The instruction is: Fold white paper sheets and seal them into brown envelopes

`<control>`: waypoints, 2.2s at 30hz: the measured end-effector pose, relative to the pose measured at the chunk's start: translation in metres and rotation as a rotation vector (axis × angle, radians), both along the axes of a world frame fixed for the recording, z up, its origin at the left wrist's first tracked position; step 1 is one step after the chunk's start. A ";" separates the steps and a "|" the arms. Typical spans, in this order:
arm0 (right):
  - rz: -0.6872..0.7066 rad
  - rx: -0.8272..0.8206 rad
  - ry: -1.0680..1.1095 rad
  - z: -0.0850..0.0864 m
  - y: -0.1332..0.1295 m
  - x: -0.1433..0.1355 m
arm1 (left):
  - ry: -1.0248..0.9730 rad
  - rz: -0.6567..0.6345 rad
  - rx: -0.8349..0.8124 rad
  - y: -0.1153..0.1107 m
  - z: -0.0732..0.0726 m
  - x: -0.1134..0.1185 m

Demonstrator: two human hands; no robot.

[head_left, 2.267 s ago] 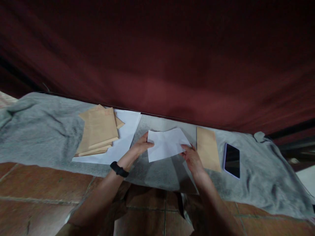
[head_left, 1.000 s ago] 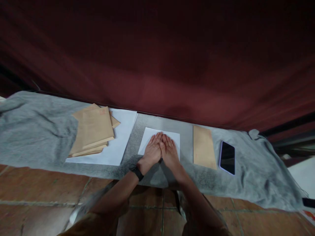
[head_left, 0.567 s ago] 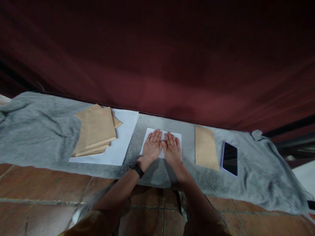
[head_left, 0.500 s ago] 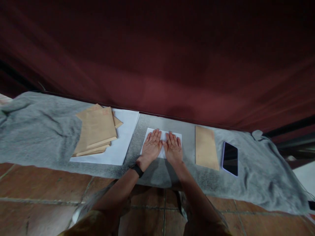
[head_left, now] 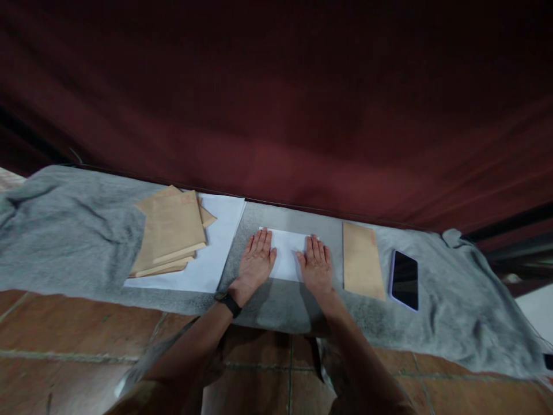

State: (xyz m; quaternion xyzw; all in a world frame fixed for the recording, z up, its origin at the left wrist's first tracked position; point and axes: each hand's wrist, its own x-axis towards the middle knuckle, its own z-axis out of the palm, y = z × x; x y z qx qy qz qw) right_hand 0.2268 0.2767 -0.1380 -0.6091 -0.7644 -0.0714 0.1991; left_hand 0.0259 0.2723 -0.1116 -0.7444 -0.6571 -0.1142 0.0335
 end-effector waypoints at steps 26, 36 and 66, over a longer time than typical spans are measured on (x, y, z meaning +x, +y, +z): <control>0.239 -0.245 0.072 0.024 -0.028 -0.017 | -0.035 -0.299 -0.013 -0.030 0.001 0.030; 0.191 -0.246 -0.051 0.024 -0.014 -0.016 | -0.062 -0.380 -0.037 -0.020 0.002 0.025; -0.002 -0.065 -0.062 0.007 -0.001 0.007 | -0.063 -0.215 -0.071 0.000 0.002 0.005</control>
